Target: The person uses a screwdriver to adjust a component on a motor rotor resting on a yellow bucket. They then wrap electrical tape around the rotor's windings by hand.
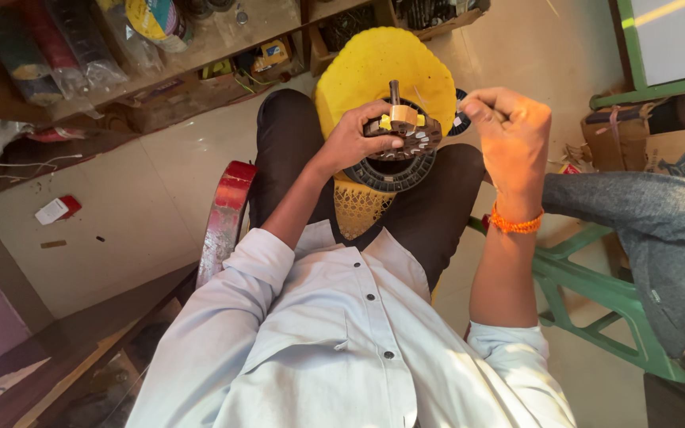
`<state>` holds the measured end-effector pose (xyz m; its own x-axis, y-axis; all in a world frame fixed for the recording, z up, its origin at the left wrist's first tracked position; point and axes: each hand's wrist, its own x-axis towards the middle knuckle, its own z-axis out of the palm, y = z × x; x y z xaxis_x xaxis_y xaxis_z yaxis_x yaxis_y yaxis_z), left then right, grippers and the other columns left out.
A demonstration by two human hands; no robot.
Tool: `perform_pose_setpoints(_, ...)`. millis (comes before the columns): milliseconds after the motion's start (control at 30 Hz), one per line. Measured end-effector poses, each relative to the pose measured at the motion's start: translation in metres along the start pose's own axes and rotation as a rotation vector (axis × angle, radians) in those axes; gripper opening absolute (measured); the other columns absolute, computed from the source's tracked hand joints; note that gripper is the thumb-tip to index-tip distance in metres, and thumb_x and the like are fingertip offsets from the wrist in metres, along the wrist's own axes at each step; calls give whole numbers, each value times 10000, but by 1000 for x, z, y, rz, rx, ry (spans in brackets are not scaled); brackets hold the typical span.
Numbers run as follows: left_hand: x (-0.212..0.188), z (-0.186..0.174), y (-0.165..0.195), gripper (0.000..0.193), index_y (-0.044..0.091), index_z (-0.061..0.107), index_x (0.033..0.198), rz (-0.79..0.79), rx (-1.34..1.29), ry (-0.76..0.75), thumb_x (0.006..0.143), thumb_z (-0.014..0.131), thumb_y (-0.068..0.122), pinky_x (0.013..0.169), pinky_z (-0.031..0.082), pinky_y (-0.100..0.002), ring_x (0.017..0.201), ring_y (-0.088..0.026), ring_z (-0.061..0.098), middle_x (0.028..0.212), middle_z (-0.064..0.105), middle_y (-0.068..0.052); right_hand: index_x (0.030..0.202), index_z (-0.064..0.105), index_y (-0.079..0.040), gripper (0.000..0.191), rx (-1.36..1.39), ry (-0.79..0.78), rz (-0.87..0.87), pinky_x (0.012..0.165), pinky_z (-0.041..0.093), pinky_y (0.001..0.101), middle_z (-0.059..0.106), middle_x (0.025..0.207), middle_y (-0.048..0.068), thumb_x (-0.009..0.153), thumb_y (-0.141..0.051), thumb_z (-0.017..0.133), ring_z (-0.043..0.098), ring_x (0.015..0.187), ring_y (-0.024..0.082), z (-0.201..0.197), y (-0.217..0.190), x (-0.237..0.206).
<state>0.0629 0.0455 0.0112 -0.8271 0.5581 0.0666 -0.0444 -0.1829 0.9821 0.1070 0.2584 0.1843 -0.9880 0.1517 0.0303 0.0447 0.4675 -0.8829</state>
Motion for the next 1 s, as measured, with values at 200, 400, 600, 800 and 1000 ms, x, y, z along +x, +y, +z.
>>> perform_pose_setpoints(200, -4, 5, 7, 562, 57, 619, 1363, 34, -61, 58, 854, 853, 105, 1045, 508, -282, 1164, -122, 639, 1269, 686, -45, 1013, 712, 59, 148, 142, -75, -94, 666, 446, 210, 652, 832, -42, 1039, -82, 746, 540, 732, 27, 11, 3, 6)
perform_pose_setpoints(400, -8, 2, 11, 582, 67, 632, 1386, 110, 94, 96, 857, 862, 151, 968, 505, -297, 1077, -146, 622, 1138, 638, -51, 1031, 747, 57, 165, 162, 38, 61, 604, 308, 211, 617, 821, -40, 1020, -108, 752, 419, 693, 34, 28, 11, -19)
perform_pose_setpoints(600, -4, -2, 5, 557, 86, 669, 1377, 105, 229, 71, 870, 881, 182, 884, 500, -308, 978, -153, 592, 1031, 600, -40, 1052, 730, 53, 187, 233, 14, -46, 711, 404, 195, 683, 920, -24, 1039, -132, 753, 526, 806, 16, 21, 14, -36)
perform_pose_setpoints(800, -7, -1, 7, 687, 129, 481, 1405, 88, -37, 104, 831, 859, 156, 843, 497, -259, 915, -86, 579, 1068, 630, 27, 1015, 745, 39, 181, 268, 97, 96, 563, 256, 189, 553, 767, -69, 1011, -142, 758, 376, 654, -4, 35, 31, -41)
perform_pose_setpoints(1000, -5, -7, 3, 410, 61, 647, 1250, 136, 68, 27, 906, 847, 156, 917, 500, -279, 1028, -120, 608, 1118, 634, -11, 1007, 744, 25, 171, 307, 134, 194, 496, 238, 189, 511, 689, -81, 1001, -144, 724, 359, 569, -11, 44, 58, -49)
